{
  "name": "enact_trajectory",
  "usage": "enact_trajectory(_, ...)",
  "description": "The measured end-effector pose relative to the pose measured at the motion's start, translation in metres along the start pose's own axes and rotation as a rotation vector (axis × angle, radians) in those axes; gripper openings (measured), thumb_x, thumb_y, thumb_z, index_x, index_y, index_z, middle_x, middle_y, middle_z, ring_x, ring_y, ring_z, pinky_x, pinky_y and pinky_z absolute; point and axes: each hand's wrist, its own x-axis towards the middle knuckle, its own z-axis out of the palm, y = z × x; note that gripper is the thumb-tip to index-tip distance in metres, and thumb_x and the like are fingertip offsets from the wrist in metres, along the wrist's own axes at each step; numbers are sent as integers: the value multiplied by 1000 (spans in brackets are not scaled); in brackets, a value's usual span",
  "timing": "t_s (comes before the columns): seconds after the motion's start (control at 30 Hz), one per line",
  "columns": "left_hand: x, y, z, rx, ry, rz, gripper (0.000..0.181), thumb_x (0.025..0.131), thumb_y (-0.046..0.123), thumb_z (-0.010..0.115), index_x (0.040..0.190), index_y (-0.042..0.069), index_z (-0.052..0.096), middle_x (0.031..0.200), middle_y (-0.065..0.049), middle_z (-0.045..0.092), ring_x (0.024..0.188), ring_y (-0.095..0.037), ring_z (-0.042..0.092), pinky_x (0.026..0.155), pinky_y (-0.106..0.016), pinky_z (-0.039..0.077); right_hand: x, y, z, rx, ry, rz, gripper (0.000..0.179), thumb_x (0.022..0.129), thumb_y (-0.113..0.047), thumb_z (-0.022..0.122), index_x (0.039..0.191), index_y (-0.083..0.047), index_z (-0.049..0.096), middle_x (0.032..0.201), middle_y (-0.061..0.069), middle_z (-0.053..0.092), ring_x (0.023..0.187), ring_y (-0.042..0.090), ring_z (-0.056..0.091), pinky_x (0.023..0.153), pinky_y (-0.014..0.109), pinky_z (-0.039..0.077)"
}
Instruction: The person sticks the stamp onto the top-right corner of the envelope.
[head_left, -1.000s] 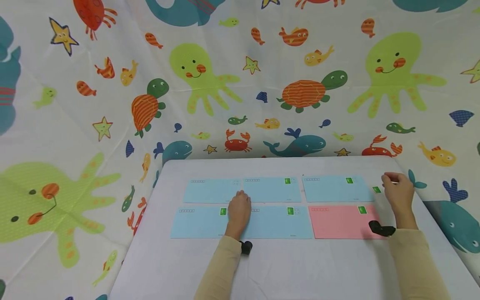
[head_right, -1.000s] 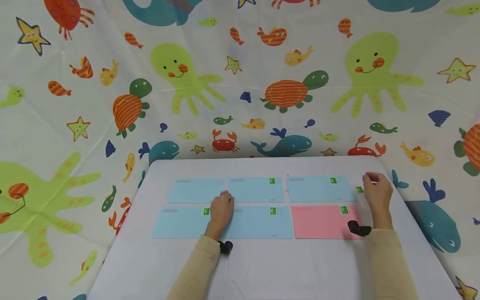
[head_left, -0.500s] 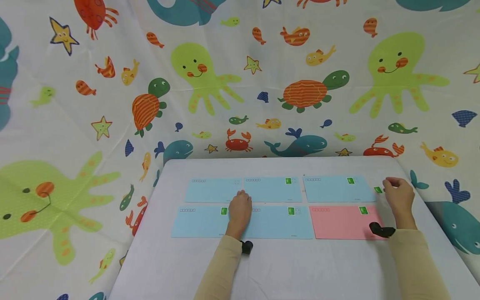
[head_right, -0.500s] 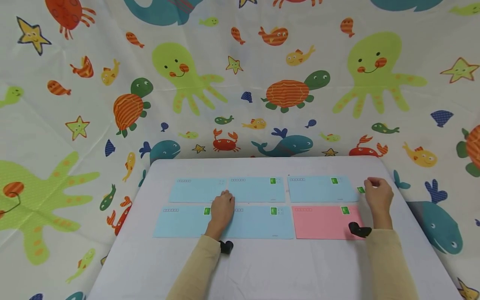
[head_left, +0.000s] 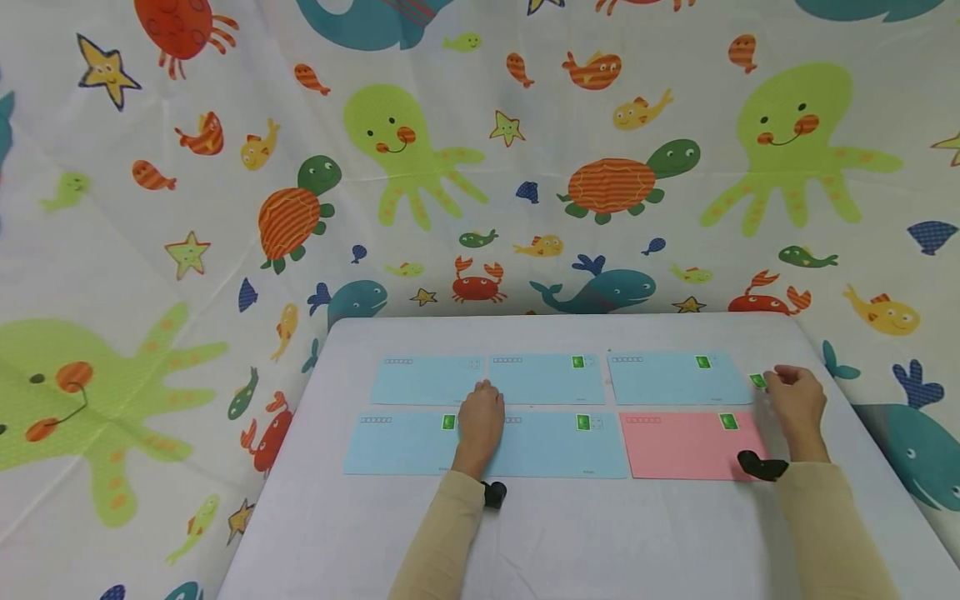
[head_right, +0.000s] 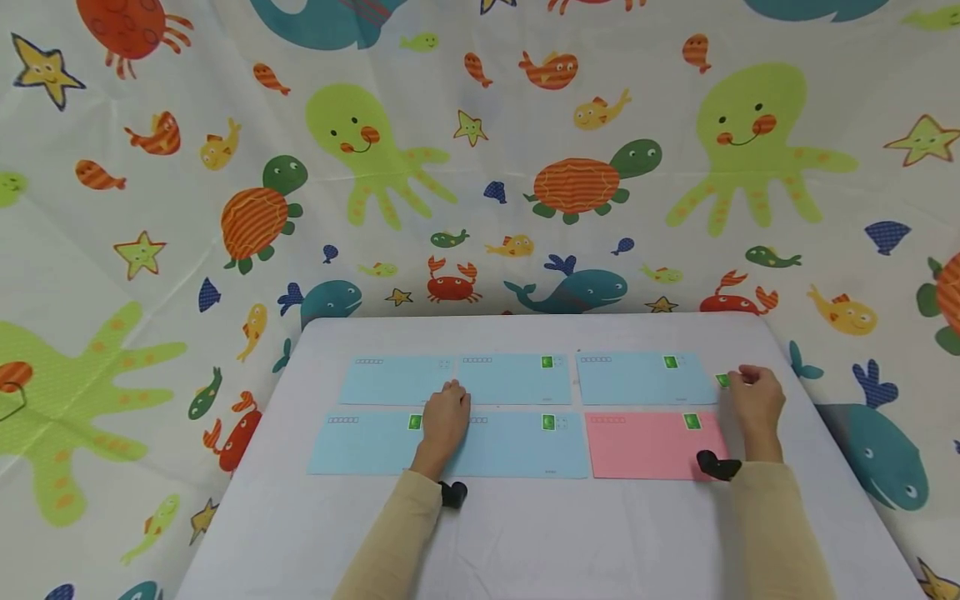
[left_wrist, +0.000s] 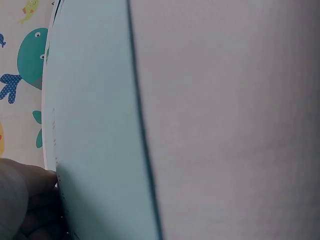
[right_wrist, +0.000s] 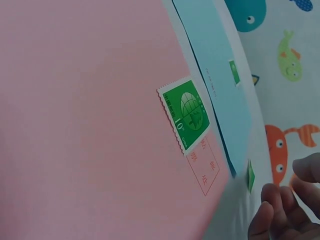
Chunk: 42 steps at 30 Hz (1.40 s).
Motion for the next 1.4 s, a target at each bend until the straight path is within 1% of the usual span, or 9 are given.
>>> enact_trajectory(0.1,0,0,1,9,-2,2,22,94,15,70,107,-2,76,120,-19,72,101,-32,74,80,-43,62,-2,0,1,6,-5,11,59,106,-34,37,155,-1,31,151,26,40,124,36,48,97,43,52)
enact_trajectory(0.17,0,0,1,12,-6,0,23,95,16,69,108,-1,76,120,-19,72,102,-32,74,81,-43,62,-4,-1,1,9,-6,13,58,106,-33,38,155,-1,31,151,26,40,125,37,49,103,47,50)
enact_trajectory(0.3,0,0,1,9,0,4,21,94,15,70,106,-2,76,118,-19,73,99,-32,74,80,-43,62,-4,0,1,7,-7,13,58,106,-32,38,154,0,31,150,26,40,123,36,50,82,31,52)
enact_trajectory(0.37,0,1,1,9,0,5,21,94,15,70,105,-2,76,118,-19,73,99,-32,74,80,-43,62,-3,0,2,4,-3,11,57,106,-31,39,154,0,32,149,26,41,121,35,50,72,22,45)
enact_trajectory(0.47,0,1,1,10,3,7,21,93,15,70,105,-2,76,118,-19,73,99,-33,74,80,-43,62,-1,2,3,-7,3,11,57,106,-29,39,154,1,33,147,27,42,119,34,49,68,17,37)
enact_trajectory(0.67,0,1,2,12,6,10,22,94,15,70,105,-2,76,116,-19,74,96,-32,75,78,-42,63,4,4,5,-15,1,46,58,106,-28,40,154,3,30,145,28,42,122,37,46,88,38,49)
enact_trajectory(0.9,-1,0,2,5,9,11,21,94,15,70,103,-2,76,116,-19,74,95,-32,75,75,-43,63,7,8,5,-35,-15,65,61,105,-29,40,153,7,28,145,33,40,129,45,42,110,56,43)
enact_trajectory(1.1,-2,-1,3,10,5,7,21,94,15,69,105,-2,76,120,-19,72,102,-33,74,79,-43,62,6,6,6,-68,-27,60,60,105,-27,41,151,10,29,148,34,38,134,49,39,113,59,39)
enact_trajectory(1.4,-2,0,3,4,8,-3,22,94,15,70,106,-2,76,117,-19,73,99,-32,74,78,-43,62,10,4,6,-140,-35,39,58,105,-26,42,147,13,33,142,37,40,127,50,39,109,61,41)
